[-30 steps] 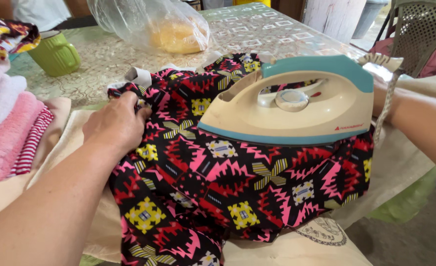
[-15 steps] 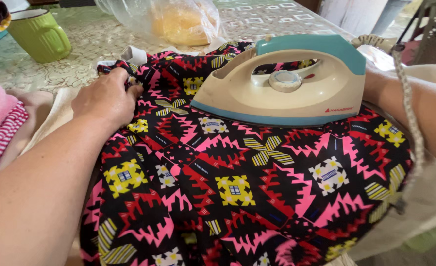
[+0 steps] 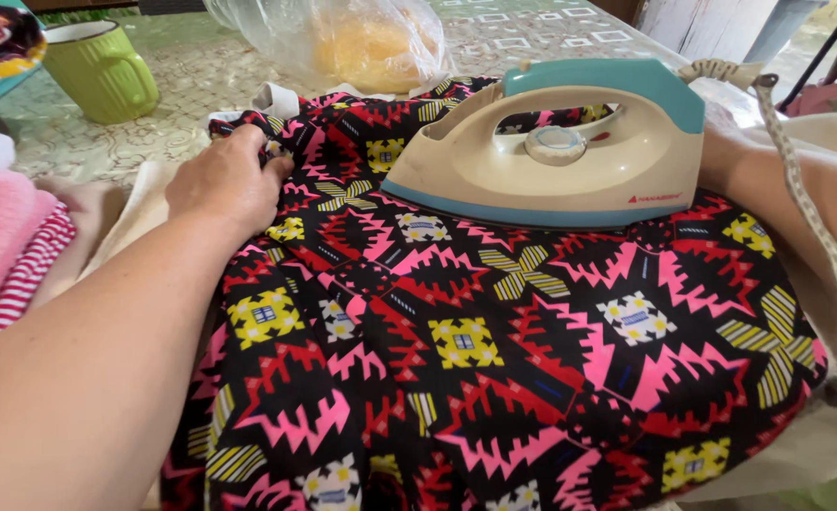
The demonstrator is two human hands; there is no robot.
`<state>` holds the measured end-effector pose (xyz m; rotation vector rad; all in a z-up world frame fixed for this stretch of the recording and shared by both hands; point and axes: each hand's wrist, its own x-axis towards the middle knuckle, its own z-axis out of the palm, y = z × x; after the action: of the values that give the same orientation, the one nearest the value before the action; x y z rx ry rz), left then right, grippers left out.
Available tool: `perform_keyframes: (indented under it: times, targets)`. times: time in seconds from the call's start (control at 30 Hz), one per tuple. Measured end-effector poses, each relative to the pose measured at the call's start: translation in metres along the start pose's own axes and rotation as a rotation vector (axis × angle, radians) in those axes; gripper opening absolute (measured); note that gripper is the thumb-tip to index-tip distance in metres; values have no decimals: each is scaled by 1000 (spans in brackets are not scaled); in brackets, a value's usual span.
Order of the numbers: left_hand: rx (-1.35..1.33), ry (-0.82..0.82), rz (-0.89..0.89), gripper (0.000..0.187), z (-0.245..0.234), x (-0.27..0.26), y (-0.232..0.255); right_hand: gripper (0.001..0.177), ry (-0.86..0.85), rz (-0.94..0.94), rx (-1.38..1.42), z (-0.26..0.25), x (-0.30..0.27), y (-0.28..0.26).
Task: The person irons a patterned short-sleeved shirt on a table covered with a cloth. They repeatedly smooth the fabric with their hands, reposition the shirt, and use a steam iron to press different sections including the collar, sleeves, and body. The shirt is flipped and adjusted multiple times during the process.
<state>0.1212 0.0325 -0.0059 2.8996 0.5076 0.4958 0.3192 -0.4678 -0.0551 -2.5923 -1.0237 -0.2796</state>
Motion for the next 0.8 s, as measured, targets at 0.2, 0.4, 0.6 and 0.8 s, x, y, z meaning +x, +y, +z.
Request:
perform_keyframes:
  times: [0.2,0.4,0.6,0.8]
  targets:
    - [-70,-2,-12,47,8,9,-10,49,95,201,-303,-21,-47,-22]
    - [-355,156,179,98,1,7,-37,65,82,367,-321,-61,-148,21]
    - [-836,2,-171,129,-39,-65,-26,54,119,782,-86,-97,-140,-41]
    - [-771,-37,-80,139,-47,-99,-19,35,-293,1019,359,-94,-135,-138]
